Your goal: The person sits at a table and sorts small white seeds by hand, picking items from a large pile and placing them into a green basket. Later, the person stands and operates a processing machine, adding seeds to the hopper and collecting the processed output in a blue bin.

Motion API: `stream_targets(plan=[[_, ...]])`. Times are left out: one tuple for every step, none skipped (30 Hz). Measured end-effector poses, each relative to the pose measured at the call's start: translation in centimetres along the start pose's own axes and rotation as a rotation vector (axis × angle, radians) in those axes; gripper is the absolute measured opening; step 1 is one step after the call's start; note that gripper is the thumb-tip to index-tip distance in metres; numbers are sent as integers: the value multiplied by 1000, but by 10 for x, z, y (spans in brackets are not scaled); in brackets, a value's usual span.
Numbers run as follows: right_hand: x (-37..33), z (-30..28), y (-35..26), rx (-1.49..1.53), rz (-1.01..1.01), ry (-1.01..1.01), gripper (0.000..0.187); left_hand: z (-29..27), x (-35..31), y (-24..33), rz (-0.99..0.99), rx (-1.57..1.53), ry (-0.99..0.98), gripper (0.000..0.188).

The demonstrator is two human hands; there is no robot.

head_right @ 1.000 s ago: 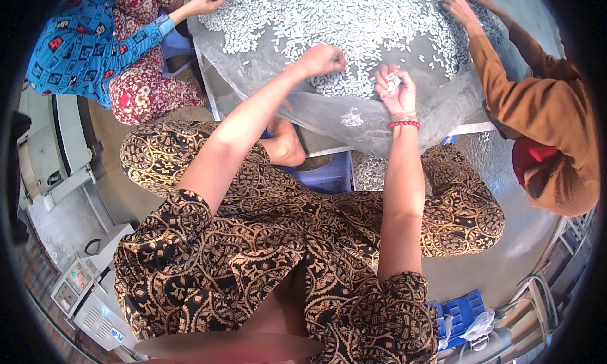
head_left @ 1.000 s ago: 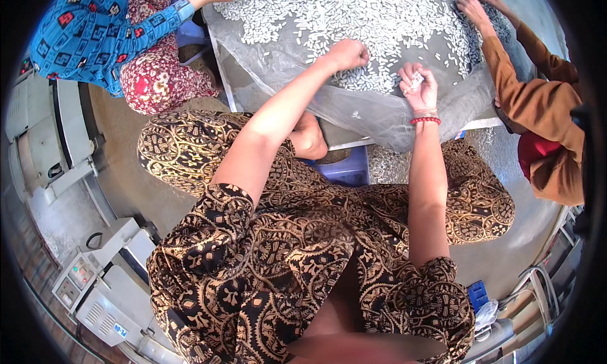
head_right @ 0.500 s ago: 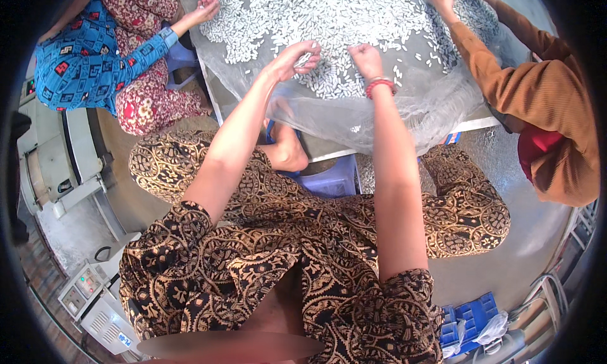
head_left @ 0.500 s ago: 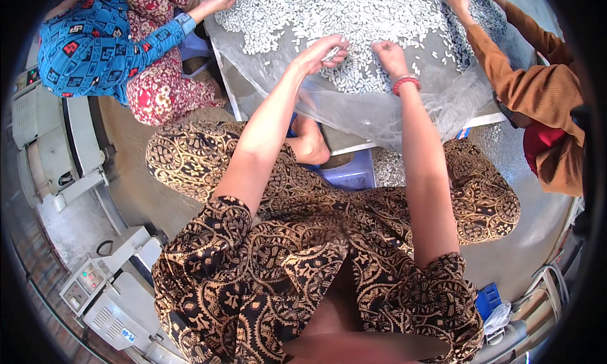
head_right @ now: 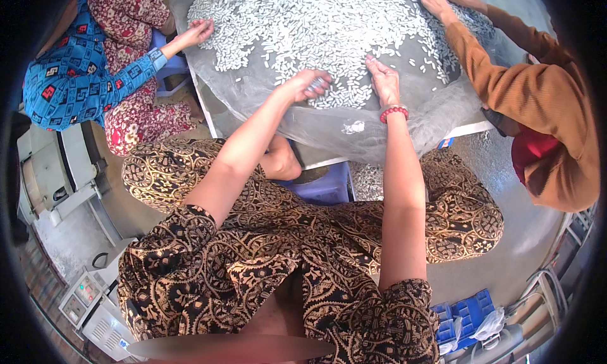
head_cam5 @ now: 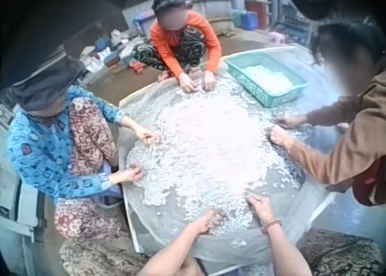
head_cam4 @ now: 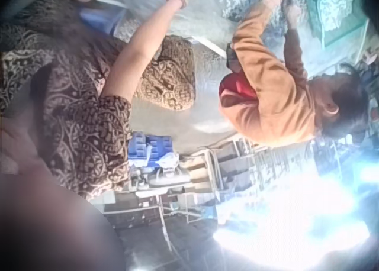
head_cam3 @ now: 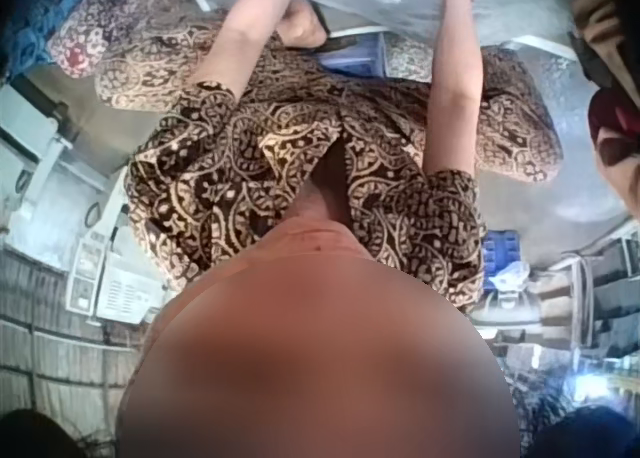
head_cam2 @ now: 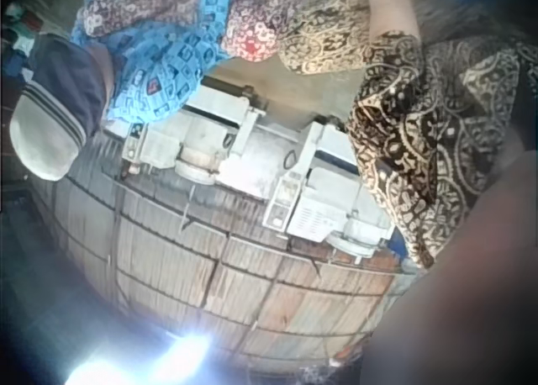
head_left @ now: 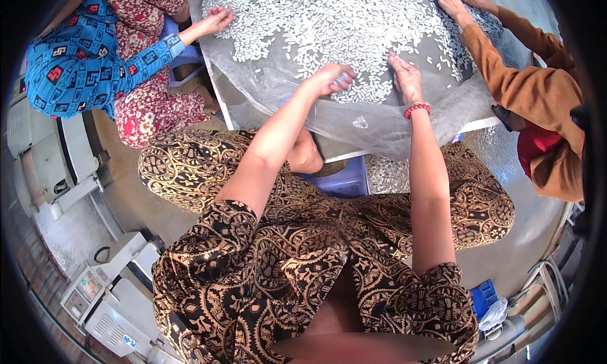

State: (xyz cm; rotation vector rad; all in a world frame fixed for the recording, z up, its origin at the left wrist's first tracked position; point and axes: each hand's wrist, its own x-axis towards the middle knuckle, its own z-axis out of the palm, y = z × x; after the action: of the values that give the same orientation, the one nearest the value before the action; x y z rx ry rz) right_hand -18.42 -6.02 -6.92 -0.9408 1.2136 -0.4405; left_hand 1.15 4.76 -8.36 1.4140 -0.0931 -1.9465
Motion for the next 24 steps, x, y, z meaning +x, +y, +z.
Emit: stream_targets(plan=[[-3,-5,-3,105,-4,-19,33,-13,1,3,13,-121,57,11],[-6,-9,-6,213,-7,-41,34,-27,1,10,37,-160,111,12],[-8,-11,-8,330,-18,-122,35,-40,-2,15,63,-197,169,14],[-10,-13,-10,458,-49,-192,35,-51,-8,18,73,-111,204,18],[-11,-13,-10,580,-32,-189,33,-60,-12,24,100,-21,237,22],[-12,-13,-9,706,-25,-212,32,-65,-16,26,111,70,238,25],[-12,-11,-7,833,-15,-232,31,-67,-18,28,135,119,240,24],[-13,-10,-5,893,22,-216,27,-67,-19,27,182,171,222,24],[-14,-9,-2,881,29,-277,27,-63,-20,23,251,225,178,24],[-15,-7,1,863,40,-286,27,-58,-17,21,263,319,218,24],[-16,-6,3,837,49,-265,27,-53,-15,14,347,618,304,24],[-17,-5,5,830,79,-254,27,-47,-13,8,447,936,386,24],[-19,-5,6,817,81,-275,26,-43,-11,2,529,1262,474,24],[-22,-4,7,807,21,-326,24,-35,-9,-8,479,1332,527,23],[-24,-4,7,790,-22,-369,23,-30,-10,-16,523,1392,589,22],[-27,-3,6,780,-4,-337,22,-26,-13,-24,557,1451,645,20],[-28,-2,6,772,15,-321,22,-22,-14,-31,586,1510,695,19],[-31,-1,6,772,4,-323,21,-18,-15,-35,627,1522,705,18],[-33,0,8,759,31,-295,21,-15,-16,-40,602,1535,691,17],[-35,3,9,754,33,-284,21,-13,-17,-42,602,1542,694,17],[-37,5,12,748,31,-275,21,-12,-17,-43,610,1545,698,17],[-38,7,15,769,37,-269,20,-12,-16,-44,605,1560,692,17],[-40,9,19,842,86,-253,20,-13,-14,-42,611,1544,683,17],[-40,11,23,922,111,-249,19,-15,-11,-41,615,1527,673,16]])
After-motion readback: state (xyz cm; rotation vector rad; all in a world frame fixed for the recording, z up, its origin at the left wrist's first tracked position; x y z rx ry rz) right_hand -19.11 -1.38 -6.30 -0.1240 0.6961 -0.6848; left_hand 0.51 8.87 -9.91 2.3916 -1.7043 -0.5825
